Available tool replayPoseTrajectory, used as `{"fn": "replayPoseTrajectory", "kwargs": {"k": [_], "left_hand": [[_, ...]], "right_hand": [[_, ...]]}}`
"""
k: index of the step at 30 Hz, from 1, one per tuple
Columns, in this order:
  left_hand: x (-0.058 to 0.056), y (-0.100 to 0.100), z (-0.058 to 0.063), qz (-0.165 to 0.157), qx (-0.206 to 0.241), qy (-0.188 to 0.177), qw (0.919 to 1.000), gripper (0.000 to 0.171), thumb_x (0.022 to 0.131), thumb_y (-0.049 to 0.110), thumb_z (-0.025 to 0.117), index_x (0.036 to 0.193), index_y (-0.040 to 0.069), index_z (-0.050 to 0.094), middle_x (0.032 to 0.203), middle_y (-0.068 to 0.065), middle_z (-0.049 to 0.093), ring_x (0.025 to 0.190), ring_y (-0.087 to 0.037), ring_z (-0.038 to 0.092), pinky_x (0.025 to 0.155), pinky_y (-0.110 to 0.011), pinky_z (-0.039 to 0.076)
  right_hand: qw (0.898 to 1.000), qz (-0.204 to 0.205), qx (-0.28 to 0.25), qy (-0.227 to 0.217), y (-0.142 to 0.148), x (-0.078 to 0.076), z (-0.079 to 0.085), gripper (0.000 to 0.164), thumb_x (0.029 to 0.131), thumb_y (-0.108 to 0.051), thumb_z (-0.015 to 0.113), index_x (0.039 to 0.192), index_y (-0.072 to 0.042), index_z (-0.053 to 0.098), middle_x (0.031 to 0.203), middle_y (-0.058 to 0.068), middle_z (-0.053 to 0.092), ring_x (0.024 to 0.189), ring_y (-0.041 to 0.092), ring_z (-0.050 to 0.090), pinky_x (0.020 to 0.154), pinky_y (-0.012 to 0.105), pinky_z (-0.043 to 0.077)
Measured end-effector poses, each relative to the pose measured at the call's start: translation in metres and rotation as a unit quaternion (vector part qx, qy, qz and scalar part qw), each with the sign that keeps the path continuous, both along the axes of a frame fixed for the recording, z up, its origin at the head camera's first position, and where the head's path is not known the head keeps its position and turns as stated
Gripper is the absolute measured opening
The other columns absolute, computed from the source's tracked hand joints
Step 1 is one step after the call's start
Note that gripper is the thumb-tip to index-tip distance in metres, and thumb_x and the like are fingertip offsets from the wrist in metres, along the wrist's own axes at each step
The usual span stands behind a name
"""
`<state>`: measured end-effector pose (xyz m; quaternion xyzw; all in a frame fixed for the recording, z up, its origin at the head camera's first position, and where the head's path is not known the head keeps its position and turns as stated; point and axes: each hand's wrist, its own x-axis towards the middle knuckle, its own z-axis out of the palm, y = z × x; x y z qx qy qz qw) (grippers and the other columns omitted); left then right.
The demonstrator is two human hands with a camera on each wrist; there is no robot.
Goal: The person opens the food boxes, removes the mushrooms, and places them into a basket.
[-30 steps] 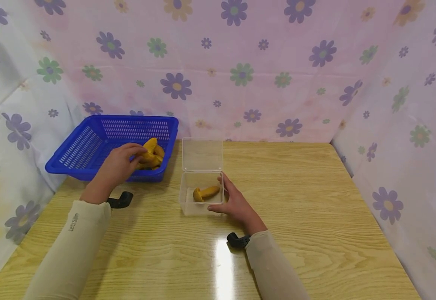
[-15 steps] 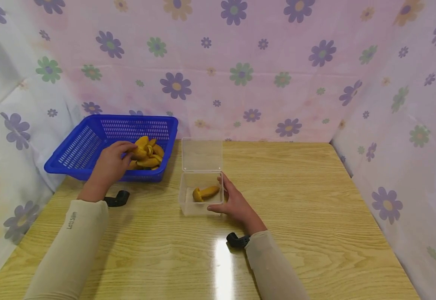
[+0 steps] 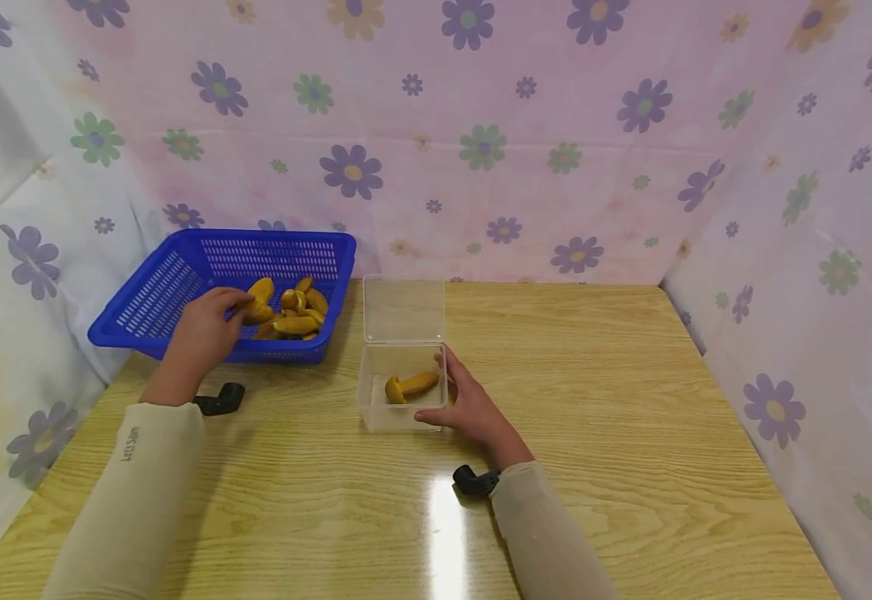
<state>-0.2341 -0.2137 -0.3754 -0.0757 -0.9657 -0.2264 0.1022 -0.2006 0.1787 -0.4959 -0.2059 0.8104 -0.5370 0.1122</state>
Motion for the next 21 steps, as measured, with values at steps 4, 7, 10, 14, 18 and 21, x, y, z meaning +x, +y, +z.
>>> {"fn": "replayPoseTrajectory", "kwargs": {"k": [4,7,10,14,18,21], "left_hand": [[0.001,-0.004,-0.001,0.005,-0.012,-0.015,0.9998,0.030,0.099,0.002,0.047,0.126,-0.006,0.059,0.130,-0.029,0.051,0.117,-0.047,0.050,0.095,-0.059,0.046],[0.001,-0.006,-0.002,0.007,-0.025,-0.025,0.9994,0.031,0.099,0.002,0.047,0.126,-0.006,0.059,0.130,-0.029,0.051,0.118,-0.047,0.050,0.096,-0.059,0.045],[0.001,-0.007,-0.002,0.009,-0.033,-0.037,0.9987,0.031,0.099,0.002,0.047,0.127,-0.006,0.058,0.130,-0.030,0.051,0.119,-0.047,0.049,0.096,-0.058,0.045],[0.003,-0.008,-0.001,0.008,-0.036,-0.054,0.9979,0.033,0.100,0.002,0.045,0.128,-0.008,0.057,0.130,-0.030,0.050,0.119,-0.047,0.049,0.095,-0.058,0.045],[0.003,-0.010,-0.001,0.013,-0.036,-0.074,0.9965,0.034,0.100,0.004,0.043,0.130,-0.007,0.055,0.131,-0.030,0.049,0.120,-0.048,0.048,0.095,-0.058,0.045],[0.002,-0.011,-0.002,0.020,-0.034,-0.085,0.9956,0.035,0.100,0.005,0.043,0.130,-0.008,0.055,0.132,-0.031,0.049,0.121,-0.048,0.047,0.097,-0.059,0.045]], "right_hand": [[1.000,0.001,-0.002,0.003,0.000,0.000,0.000,0.116,0.076,-0.035,0.082,0.156,-0.036,-0.002,0.161,0.003,0.021,0.149,0.024,0.020,0.117,0.050,0.028],[1.000,0.001,-0.004,0.000,0.000,-0.001,-0.001,0.115,0.077,-0.035,0.082,0.155,-0.037,-0.001,0.161,0.002,0.020,0.149,0.023,0.019,0.117,0.050,0.028],[1.000,0.003,-0.008,-0.004,0.000,0.000,-0.001,0.113,0.077,-0.033,0.082,0.155,-0.040,-0.001,0.162,0.002,0.019,0.150,0.023,0.018,0.116,0.051,0.028],[1.000,0.007,-0.004,-0.012,-0.001,0.001,0.005,0.113,0.079,-0.028,0.081,0.156,-0.035,-0.003,0.163,0.005,0.016,0.150,0.024,0.016,0.117,0.050,0.027],[1.000,0.005,0.007,-0.017,-0.001,0.000,0.005,0.115,0.080,-0.025,0.080,0.156,-0.032,-0.005,0.163,0.006,0.015,0.150,0.025,0.016,0.117,0.050,0.027],[1.000,-0.002,0.006,-0.011,0.000,-0.001,0.000,0.114,0.079,-0.029,0.081,0.155,-0.037,-0.003,0.162,0.001,0.017,0.149,0.024,0.019,0.117,0.051,0.028]]}}
